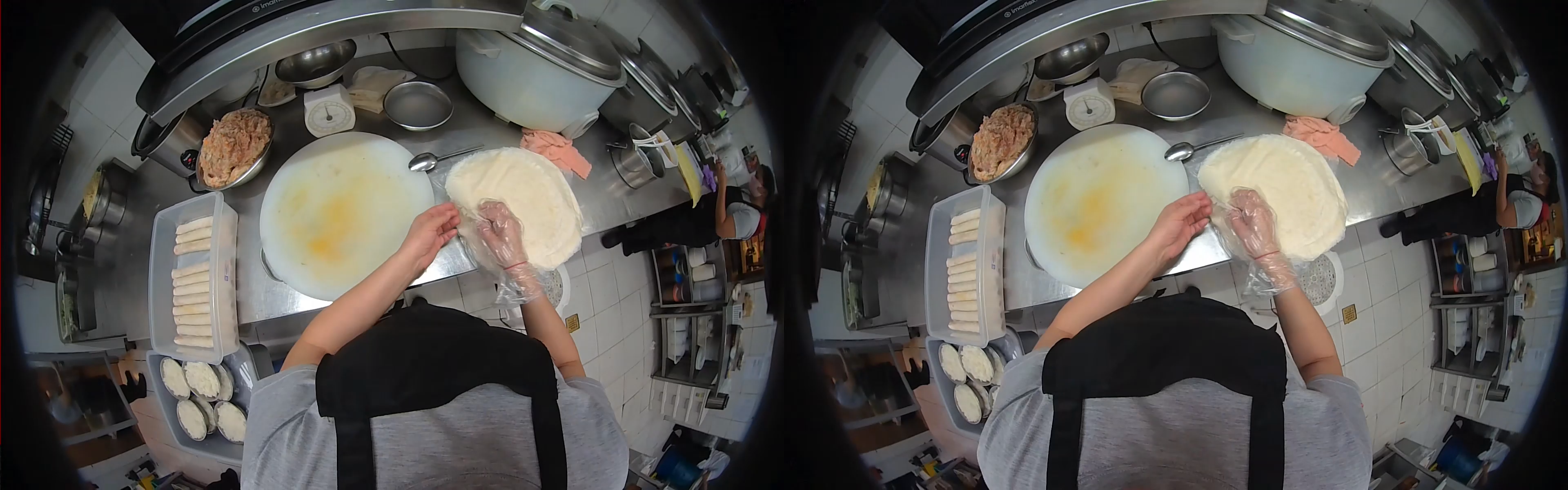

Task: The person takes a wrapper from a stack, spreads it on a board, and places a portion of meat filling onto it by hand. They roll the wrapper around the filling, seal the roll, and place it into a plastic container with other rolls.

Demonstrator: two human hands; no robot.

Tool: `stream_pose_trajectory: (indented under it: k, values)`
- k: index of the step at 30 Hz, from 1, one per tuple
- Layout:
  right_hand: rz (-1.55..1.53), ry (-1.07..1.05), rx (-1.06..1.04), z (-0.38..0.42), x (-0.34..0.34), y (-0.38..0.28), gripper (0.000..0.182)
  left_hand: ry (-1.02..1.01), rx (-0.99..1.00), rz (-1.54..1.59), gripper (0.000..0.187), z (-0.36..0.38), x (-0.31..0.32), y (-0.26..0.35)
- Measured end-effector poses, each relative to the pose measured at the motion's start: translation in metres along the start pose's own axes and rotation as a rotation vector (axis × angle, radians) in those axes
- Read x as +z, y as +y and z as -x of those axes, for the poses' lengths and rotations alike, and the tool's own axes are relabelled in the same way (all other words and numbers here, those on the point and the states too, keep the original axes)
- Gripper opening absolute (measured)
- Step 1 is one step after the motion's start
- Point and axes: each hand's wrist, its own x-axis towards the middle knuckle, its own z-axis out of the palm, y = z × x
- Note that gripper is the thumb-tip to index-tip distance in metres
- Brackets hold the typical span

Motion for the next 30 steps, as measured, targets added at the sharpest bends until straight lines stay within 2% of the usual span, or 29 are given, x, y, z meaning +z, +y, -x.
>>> stream_pose_trajectory:
  k: [1,3,4,7,10,12,16,18,20,21,22,23,25,27,29,30]
  values:
    - [0.000,-0.001,-0.003,-0.002,-0.003,0.001,0.022,-0.066,-0.012,-0.029,0.051,-0.003,0.000,0.000]
    - [-0.188,-0.039,0.018,-0.004,-0.006,0.004,0.015,-0.054,-0.015,-0.058,0.049,-0.005,0.005,0.000]
    - [-0.187,-0.038,0.019,-0.005,-0.008,0.005,0.015,-0.045,-0.021,-0.087,0.048,-0.006,0.008,-0.001]
    - [-0.096,-0.084,-0.049,-0.008,-0.013,0.007,0.013,-0.015,-0.040,-0.105,0.045,-0.012,0.011,0.000]
    - [-0.108,-0.141,0.005,-0.015,-0.014,-0.009,0.013,0.026,-0.010,-0.214,0.041,-0.017,0.013,-0.002]
    - [0.059,-0.119,0.138,-0.022,-0.011,-0.023,0.014,0.012,0.019,-0.266,0.039,-0.014,0.018,0.000]
    - [0.138,-0.072,0.041,-0.037,0.000,-0.004,0.014,-0.002,0.103,-0.389,0.039,-0.019,0.020,0.001]
    - [-0.385,-0.112,0.250,-0.041,0.000,0.009,0.011,-0.006,0.030,-0.269,0.040,-0.020,0.020,0.010]
    - [-0.462,-0.168,0.336,-0.043,-0.012,0.010,0.010,-0.012,-0.048,-0.150,0.040,-0.022,0.024,0.015]
    - [-0.538,-0.224,0.420,-0.044,-0.018,0.007,0.009,0.011,0.022,-0.277,0.042,-0.024,0.029,0.014]
    - [-0.422,-0.237,0.378,-0.043,-0.021,0.014,0.013,0.032,0.094,-0.404,0.044,-0.025,0.032,0.014]
    - [-0.420,-0.234,0.376,-0.043,-0.026,0.031,0.013,0.028,0.095,-0.405,0.044,-0.030,0.027,0.011]
    - [0.196,0.088,-0.026,-0.043,-0.035,0.094,0.022,0.005,0.319,-0.547,0.048,-0.047,0.011,0.000]
    - [-0.138,0.334,0.096,-0.039,-0.063,0.177,0.028,0.021,0.278,-0.628,0.050,-0.049,0.003,0.001]
    - [-0.981,0.441,0.416,-0.039,-0.118,0.068,0.033,0.032,0.229,-0.714,0.053,-0.048,0.000,0.004]
    - [-0.977,0.455,0.416,-0.037,-0.130,0.073,0.033,0.026,0.232,-0.756,0.053,-0.047,0.003,0.006]
